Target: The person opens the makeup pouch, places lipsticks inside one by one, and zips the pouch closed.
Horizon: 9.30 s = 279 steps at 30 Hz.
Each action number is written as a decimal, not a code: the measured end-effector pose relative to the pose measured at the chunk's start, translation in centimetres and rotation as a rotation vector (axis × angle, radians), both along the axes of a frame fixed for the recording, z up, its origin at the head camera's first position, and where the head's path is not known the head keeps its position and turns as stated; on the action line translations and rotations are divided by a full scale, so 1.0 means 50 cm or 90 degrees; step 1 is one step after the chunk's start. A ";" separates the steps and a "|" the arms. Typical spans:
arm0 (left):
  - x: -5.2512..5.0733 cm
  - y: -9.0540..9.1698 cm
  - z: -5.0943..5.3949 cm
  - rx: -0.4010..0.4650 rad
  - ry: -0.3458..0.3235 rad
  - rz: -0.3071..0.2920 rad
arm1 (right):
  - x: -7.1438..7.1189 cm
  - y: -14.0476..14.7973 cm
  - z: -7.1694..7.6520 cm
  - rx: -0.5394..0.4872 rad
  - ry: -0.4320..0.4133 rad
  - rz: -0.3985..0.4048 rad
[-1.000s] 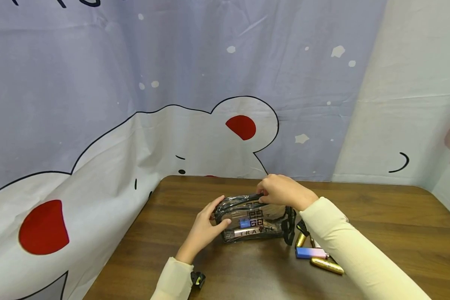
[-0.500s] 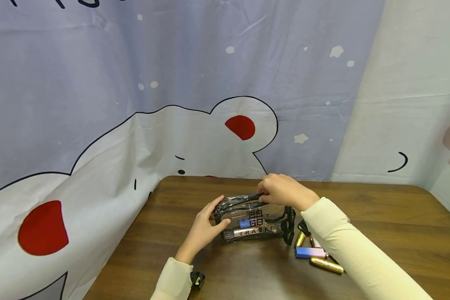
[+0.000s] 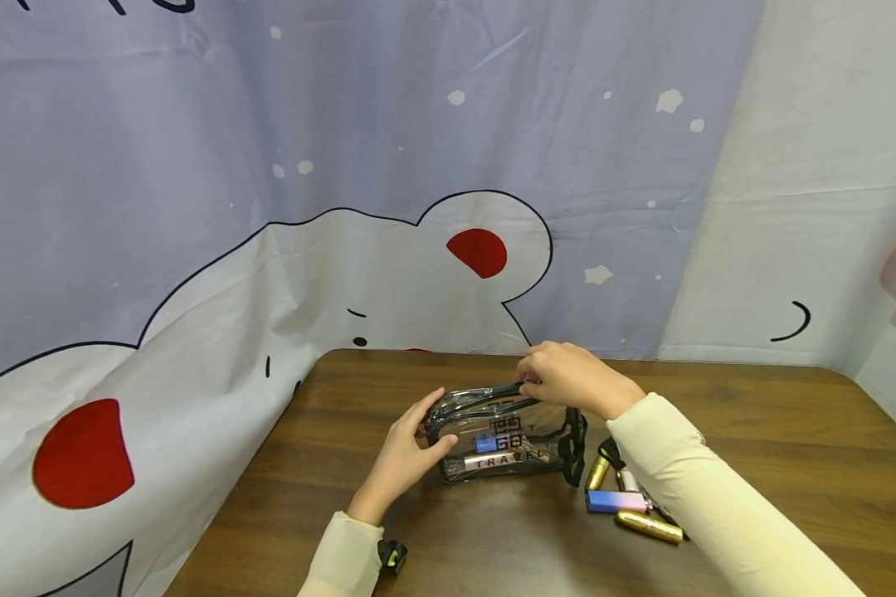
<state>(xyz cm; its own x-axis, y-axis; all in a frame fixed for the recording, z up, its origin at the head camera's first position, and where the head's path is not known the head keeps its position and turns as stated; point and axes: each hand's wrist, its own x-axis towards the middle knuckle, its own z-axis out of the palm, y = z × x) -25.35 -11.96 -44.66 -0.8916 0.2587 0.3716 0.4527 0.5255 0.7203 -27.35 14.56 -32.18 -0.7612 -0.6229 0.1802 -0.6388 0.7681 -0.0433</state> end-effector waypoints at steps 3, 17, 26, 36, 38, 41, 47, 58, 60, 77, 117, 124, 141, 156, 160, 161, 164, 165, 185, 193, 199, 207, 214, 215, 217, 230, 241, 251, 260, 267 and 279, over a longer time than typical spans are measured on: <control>0.000 -0.001 -0.001 0.001 0.001 0.002 | 0.001 0.007 0.001 -0.007 0.008 -0.004; 0.002 -0.004 -0.001 0.004 0.003 -0.002 | 0.012 0.055 0.002 -0.051 0.012 -0.062; 0.001 -0.006 -0.002 0.005 -0.002 0.003 | 0.022 0.100 -0.010 -0.073 0.009 -0.096; 0.000 -0.007 -0.002 0.017 -0.008 0.001 | 0.039 0.150 -0.031 -0.068 -0.024 -0.146; 0.000 -0.006 -0.003 0.018 -0.008 0.001 | 0.043 0.160 -0.038 -0.067 -0.039 -0.157; 0.000 -0.005 -0.002 0.013 -0.006 0.002 | 0.054 0.178 -0.054 -0.067 -0.051 -0.171; 0.002 0.000 0.001 0.003 -0.008 0.004 | 0.084 0.222 -0.103 -0.079 -0.050 -0.185; 0.001 0.000 0.001 0.005 -0.006 0.005 | 0.132 0.270 -0.168 -0.096 -0.099 -0.221; 0.001 0.000 0.002 0.006 -0.007 0.006 | 0.140 0.274 -0.175 -0.093 -0.103 -0.226; 0.004 0.000 0.003 0.005 -0.014 -0.001 | 0.203 0.304 -0.212 -0.074 -0.190 -0.296; 0.003 0.001 0.000 0.002 -0.016 0.005 | 0.234 0.311 -0.269 -0.094 -0.116 -0.317; 0.007 0.002 -0.002 -0.005 -0.023 0.008 | 0.226 0.326 -0.268 -0.127 -0.134 -0.238; 0.001 -0.002 -0.001 0.003 -0.019 0.004 | 0.210 0.344 -0.235 -0.136 -0.115 -0.189; 0.002 -0.001 -0.003 0.006 -0.015 -0.003 | 0.189 0.346 -0.172 -0.116 -0.034 -0.174; 0.002 -0.001 -0.004 0.004 -0.017 -0.002 | 0.181 0.344 -0.159 -0.116 0.005 -0.159; 0.002 -0.001 -0.004 0.004 -0.018 -0.001 | 0.179 0.344 -0.156 -0.118 0.015 -0.152; 0.003 -0.001 -0.005 0.004 -0.020 0.001 | 0.174 0.341 -0.147 -0.124 0.034 -0.135; 0.003 -0.001 -0.005 0.004 -0.020 0.001 | 0.172 0.340 -0.143 -0.127 0.037 -0.130; 0.000 0.000 -0.004 0.005 -0.012 -0.001 | 0.127 0.301 -0.058 -0.118 0.136 -0.049; 0.000 0.000 -0.004 0.005 -0.008 0.002 | 0.113 0.282 -0.025 -0.095 0.120 -0.059; -0.001 0.002 -0.005 0.005 -0.013 0.001 | 0.112 0.269 -0.008 -0.091 0.107 -0.061; -0.001 0.000 -0.004 0.007 -0.010 0.001 | 0.106 0.245 0.011 -0.089 0.097 -0.042; 0.000 -0.001 -0.003 0.007 -0.019 -0.001 | 0.096 0.218 0.024 -0.090 0.097 -0.024; 0.000 -0.001 -0.003 0.006 -0.020 -0.001 | 0.095 0.215 0.027 -0.088 0.093 -0.024; 0.000 0.000 -0.003 0.005 -0.021 0.000 | 0.092 0.207 0.031 -0.084 0.086 -0.019; -0.001 0.000 -0.003 0.007 -0.019 0.002 | 0.080 0.157 0.056 -0.071 0.059 0.006; -0.001 0.000 -0.006 0.013 -0.017 -0.001 | 0.061 0.111 0.058 -0.060 0.048 0.022; 0.001 -0.001 -0.004 0.011 -0.022 0.000 | 0.050 0.080 0.053 -0.056 0.032 0.036; 0.001 0.002 -0.001 0.002 -0.023 -0.001 | 0.039 0.065 0.045 -0.056 0.025 0.034; 0.003 0.001 -0.001 0.007 -0.027 -0.001 | 0.029 0.045 0.034 -0.048 0.018 0.051; 0.004 -0.001 -0.003 0.017 -0.027 -0.012 | 0.011 0.004 0.007 -0.025 0.014 0.078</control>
<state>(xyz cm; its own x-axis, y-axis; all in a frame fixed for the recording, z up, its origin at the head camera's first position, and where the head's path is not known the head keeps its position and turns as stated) -25.16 -12.00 -44.81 -0.9020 0.2659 0.3403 0.4307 0.4970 0.7533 -26.81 14.78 -31.81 -0.6755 -0.7031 0.2221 -0.7288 0.6824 -0.0566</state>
